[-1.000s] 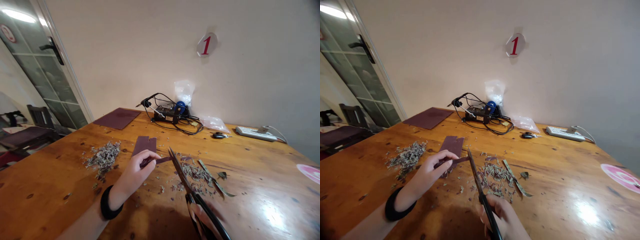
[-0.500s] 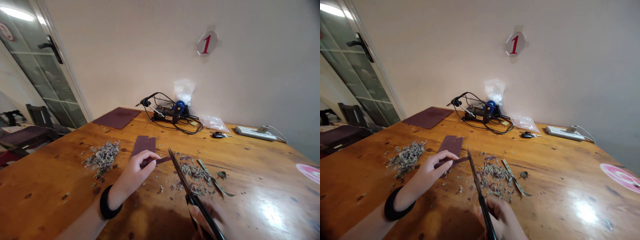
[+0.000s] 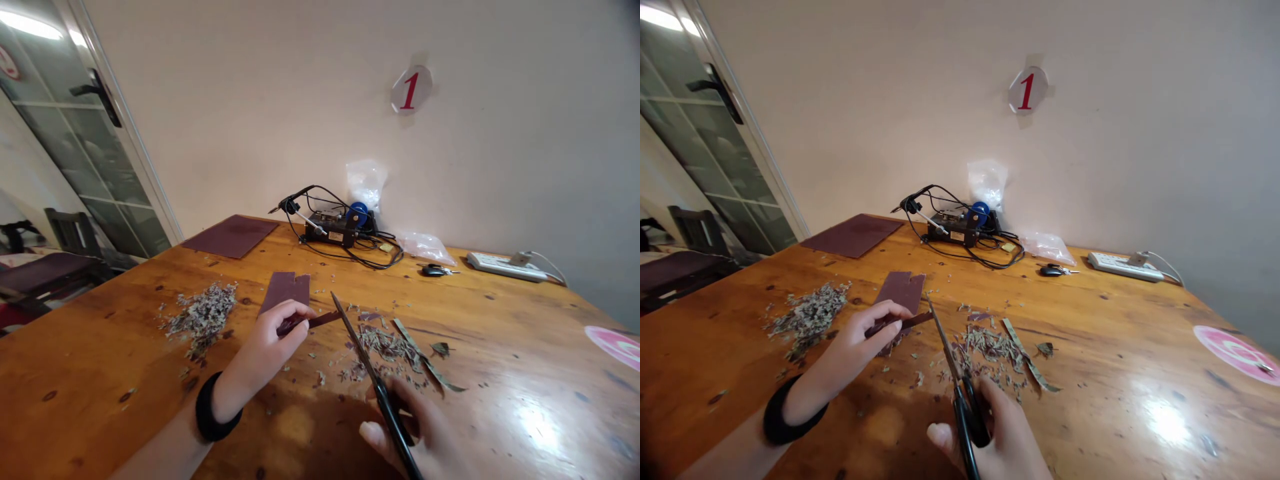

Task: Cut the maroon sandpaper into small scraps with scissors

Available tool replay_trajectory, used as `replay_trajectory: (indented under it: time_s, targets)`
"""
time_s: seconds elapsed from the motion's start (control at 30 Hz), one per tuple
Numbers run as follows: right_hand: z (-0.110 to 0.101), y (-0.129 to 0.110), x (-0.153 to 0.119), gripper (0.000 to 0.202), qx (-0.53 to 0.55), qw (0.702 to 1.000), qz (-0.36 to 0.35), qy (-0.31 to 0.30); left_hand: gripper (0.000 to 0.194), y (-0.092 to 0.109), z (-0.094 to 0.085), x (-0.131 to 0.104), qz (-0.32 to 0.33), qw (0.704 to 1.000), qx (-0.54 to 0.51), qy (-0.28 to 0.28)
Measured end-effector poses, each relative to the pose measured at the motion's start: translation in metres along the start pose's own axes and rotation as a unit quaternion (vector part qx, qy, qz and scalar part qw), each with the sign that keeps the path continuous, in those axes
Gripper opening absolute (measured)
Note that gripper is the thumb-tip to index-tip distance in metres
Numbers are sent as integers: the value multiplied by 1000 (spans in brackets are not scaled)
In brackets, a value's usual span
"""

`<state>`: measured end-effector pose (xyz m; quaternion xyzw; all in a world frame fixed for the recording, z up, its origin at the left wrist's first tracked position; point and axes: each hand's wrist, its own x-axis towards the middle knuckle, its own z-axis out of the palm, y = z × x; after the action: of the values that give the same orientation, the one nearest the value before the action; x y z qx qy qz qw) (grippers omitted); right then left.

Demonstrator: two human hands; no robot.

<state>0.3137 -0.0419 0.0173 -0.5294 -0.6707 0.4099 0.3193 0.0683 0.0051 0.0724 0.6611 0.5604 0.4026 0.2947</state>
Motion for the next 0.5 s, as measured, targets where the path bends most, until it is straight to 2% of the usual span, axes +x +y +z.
replay_trajectory:
  time_s: [0.07, 0.17, 0.2, 0.3, 0.4, 0.47, 0.5]
  targets:
    - [-4, -7, 0, 42, 9, 999, -15, -36, 29, 1, 0, 0, -1, 1000, -3, -2]
    - [-10, -18, 0, 66, 17, 995, -59, -81, 28, 1, 1, 0, 4, 1000, -9, -2]
    - [-11, -18, -1, 66, 21, 994, -61, -85, 27, 1, 1, 0, 3, 1000, -10, -2]
    - [-12, -6, -2, 55, 22, 998, -47, -40, 28, 2, 0, 0, -2, 1000, -14, 1]
    - [-9, 18, 0, 64, 33, 999, -28, -4, 28, 2, -1, -1, 9, 1000, -18, 12]
    - [-8, 28, 1, 72, 72, 996, -26, -37, 27, 3, -1, -2, 22, 999, -18, 14]
    - [-7, 28, 1, 73, 94, 995, -11, -17, 26, 4, -2, -3, 27, 999, -19, 13]
